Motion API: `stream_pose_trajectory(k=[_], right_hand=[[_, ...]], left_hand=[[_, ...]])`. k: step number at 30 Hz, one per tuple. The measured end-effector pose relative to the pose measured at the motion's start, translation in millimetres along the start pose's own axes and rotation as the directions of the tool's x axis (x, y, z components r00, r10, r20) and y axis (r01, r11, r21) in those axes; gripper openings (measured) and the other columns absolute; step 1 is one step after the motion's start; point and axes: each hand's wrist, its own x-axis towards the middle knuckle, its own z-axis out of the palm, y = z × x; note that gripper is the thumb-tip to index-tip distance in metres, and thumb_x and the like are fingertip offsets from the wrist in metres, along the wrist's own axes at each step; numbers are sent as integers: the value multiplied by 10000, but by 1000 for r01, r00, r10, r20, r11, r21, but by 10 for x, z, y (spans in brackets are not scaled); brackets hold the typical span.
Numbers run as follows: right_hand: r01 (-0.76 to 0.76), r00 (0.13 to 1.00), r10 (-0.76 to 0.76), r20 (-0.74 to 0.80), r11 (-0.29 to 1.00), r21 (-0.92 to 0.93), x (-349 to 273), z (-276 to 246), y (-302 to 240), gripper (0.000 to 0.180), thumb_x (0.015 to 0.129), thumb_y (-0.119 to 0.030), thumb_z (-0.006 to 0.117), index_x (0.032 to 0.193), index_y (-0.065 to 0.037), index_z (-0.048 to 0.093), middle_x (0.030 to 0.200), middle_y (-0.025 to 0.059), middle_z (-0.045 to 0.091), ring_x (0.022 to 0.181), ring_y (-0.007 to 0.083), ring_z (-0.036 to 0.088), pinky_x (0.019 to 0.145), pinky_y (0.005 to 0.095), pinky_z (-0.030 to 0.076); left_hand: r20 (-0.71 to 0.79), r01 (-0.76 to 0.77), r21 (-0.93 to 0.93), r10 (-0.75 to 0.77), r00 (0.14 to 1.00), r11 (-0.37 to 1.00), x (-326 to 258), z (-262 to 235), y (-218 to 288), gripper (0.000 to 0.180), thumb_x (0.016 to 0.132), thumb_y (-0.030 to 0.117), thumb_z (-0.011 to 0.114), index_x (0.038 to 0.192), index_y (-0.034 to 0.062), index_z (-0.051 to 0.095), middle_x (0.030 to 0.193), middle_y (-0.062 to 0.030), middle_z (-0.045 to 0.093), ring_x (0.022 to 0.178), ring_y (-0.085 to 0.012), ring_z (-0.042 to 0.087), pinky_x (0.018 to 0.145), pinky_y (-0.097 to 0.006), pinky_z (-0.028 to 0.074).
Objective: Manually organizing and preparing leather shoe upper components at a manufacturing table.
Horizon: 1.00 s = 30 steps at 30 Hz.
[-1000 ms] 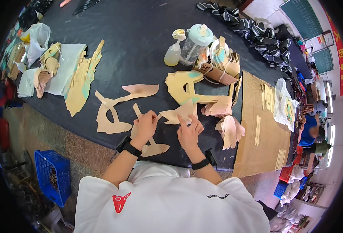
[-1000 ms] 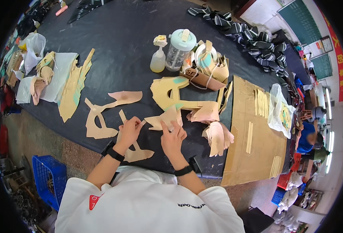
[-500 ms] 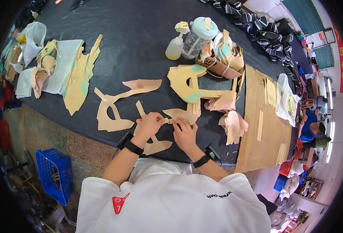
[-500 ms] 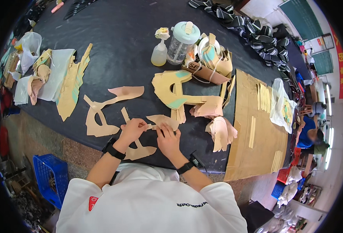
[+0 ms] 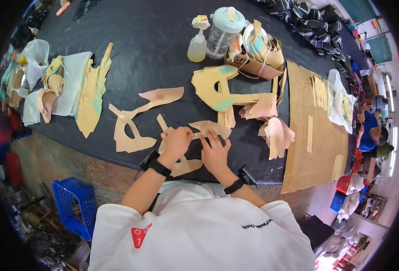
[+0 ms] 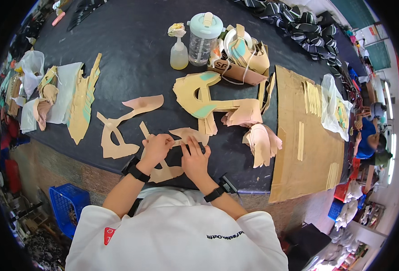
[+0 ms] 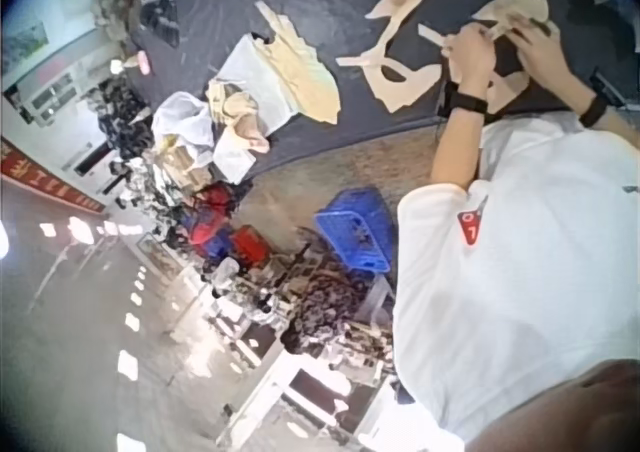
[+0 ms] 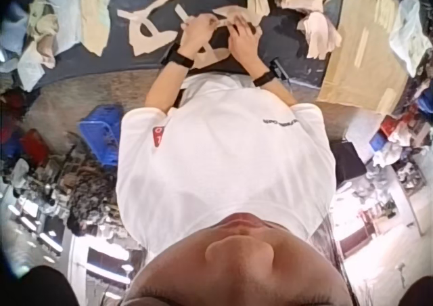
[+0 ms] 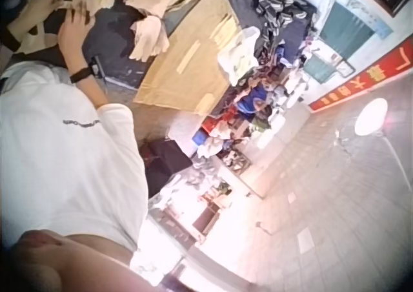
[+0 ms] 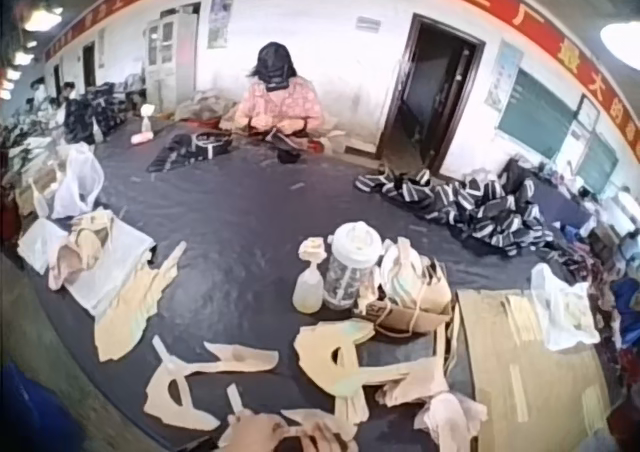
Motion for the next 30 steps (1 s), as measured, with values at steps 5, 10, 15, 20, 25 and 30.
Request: stream_pose_trajectory(k=[5,10,15,20,25,30], right_hand=[[-25,1000,26,-13,999,33,3,3,-17,433,679,-104,628,1112,-101,630,1267,82,526,1239,174,445,952,467,237],[-43,999,45,-28,995,85,10,-2,-30,442,673,-76,627,1114,-102,623,1264,95,526,1229,182,454,964,471,225],[-47,999,46,26,997,69,42,-58,-112,475,678,-86,625,1152,-84,594,1251,141,523,1237,235,444,961,477,235],[6,1000,-7,-16,996,-89,18,89,-141,450,736,-111,580,1183,-58,579,1233,198,514,1226,311,438,957,478,269],[89,983,-84,161,996,-21,74,-6,-70,440,738,-92,566,1176,-64,604,1235,213,509,1214,320,443,971,487,275],[175,969,-196,148,974,145,89,-301,273,512,669,-36,592,1180,-69,588,1253,140,525,1199,226,465,961,458,271]], left_hand=[[95,26,30,-29,995,999,93,-51,-5,127,781,275,638,773,177,718,662,-7,663,706,-236,616,711,-411,298],[147,65,111,-81,986,992,167,-63,70,139,753,246,622,787,166,730,701,-39,679,734,-253,649,749,-427,334],[127,64,126,-80,989,990,173,-32,79,146,750,222,606,789,156,730,747,-82,684,791,-290,643,771,-456,342],[90,48,138,-61,994,989,150,-3,114,157,762,257,620,792,148,730,738,-66,685,765,-283,650,767,-443,343],[-10,-53,84,54,998,995,38,7,45,184,743,267,664,833,109,696,779,-79,661,831,-289,600,765,-446,357],[-213,-524,223,566,796,822,-435,-43,-161,366,663,201,737,957,82,556,974,-86,511,912,-271,505,760,-388,389]])
